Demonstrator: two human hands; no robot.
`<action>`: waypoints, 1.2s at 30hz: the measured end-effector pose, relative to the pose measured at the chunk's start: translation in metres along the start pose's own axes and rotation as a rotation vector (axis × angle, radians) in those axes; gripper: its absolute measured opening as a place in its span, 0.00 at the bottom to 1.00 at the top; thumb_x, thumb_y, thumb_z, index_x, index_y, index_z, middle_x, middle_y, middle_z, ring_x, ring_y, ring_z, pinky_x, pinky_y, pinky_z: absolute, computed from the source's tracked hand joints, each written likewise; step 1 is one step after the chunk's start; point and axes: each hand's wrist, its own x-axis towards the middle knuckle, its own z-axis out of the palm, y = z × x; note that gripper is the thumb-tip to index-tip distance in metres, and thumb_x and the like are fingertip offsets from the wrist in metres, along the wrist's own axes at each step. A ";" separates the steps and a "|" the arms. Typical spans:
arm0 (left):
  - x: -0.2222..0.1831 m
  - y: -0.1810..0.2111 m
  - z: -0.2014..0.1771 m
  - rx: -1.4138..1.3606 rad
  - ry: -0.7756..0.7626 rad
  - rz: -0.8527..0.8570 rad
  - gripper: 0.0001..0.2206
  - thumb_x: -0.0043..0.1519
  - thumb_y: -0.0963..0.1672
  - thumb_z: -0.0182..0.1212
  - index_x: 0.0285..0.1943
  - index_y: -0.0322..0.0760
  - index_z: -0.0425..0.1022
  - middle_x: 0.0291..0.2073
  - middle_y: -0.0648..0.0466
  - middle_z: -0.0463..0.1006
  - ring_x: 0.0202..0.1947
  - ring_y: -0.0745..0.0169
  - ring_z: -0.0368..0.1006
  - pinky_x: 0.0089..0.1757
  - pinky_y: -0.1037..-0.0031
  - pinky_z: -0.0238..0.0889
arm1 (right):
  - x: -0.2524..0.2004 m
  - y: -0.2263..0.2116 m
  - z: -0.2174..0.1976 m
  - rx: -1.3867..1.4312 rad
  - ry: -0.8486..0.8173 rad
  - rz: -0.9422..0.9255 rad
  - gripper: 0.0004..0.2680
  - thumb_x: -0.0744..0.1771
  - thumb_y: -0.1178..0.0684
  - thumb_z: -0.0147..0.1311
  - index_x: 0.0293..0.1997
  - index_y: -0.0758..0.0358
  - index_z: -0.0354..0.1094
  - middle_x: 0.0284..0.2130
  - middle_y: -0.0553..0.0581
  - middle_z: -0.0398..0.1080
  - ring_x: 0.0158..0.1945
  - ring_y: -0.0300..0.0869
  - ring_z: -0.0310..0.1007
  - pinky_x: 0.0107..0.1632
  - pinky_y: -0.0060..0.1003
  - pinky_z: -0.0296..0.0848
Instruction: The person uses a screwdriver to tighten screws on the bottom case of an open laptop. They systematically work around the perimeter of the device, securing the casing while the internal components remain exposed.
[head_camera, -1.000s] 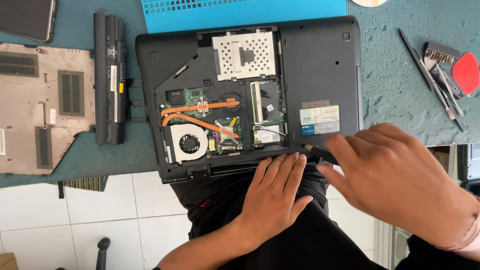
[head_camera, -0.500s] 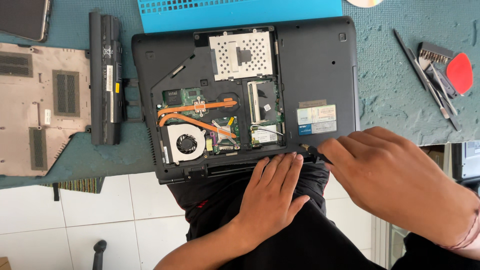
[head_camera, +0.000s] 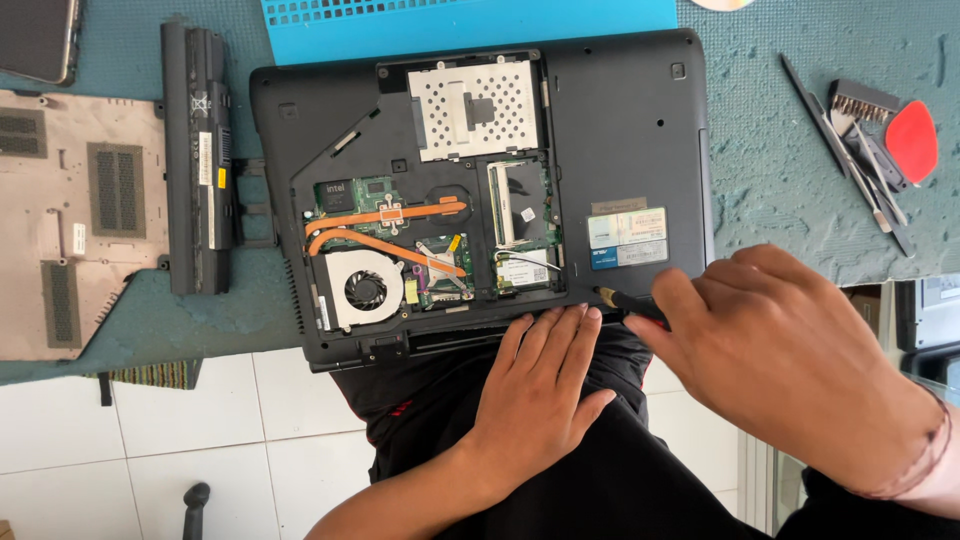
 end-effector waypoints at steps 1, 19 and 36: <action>0.000 0.000 0.001 -0.002 -0.002 0.004 0.31 0.57 0.52 0.61 0.64 0.28 0.61 0.57 0.44 0.69 0.57 0.50 0.64 0.57 0.60 0.54 | 0.002 0.000 -0.001 0.000 -0.002 0.005 0.15 0.68 0.38 0.46 0.28 0.57 0.57 0.11 0.46 0.62 0.19 0.43 0.66 0.35 0.37 0.69; 0.000 0.000 -0.001 -0.035 0.029 -0.006 0.30 0.58 0.51 0.60 0.63 0.27 0.61 0.57 0.43 0.70 0.58 0.50 0.64 0.57 0.60 0.54 | 0.009 0.003 -0.003 0.186 -0.015 -0.134 0.08 0.66 0.49 0.44 0.44 0.58 0.59 0.18 0.47 0.65 0.22 0.46 0.68 0.31 0.41 0.70; 0.003 -0.001 -0.006 -0.085 0.041 0.005 0.30 0.57 0.50 0.62 0.63 0.25 0.61 0.55 0.42 0.70 0.54 0.49 0.65 0.54 0.61 0.56 | 0.007 0.003 0.001 -0.093 -0.046 -0.008 0.16 0.68 0.35 0.43 0.29 0.55 0.61 0.12 0.47 0.64 0.22 0.44 0.68 0.34 0.35 0.68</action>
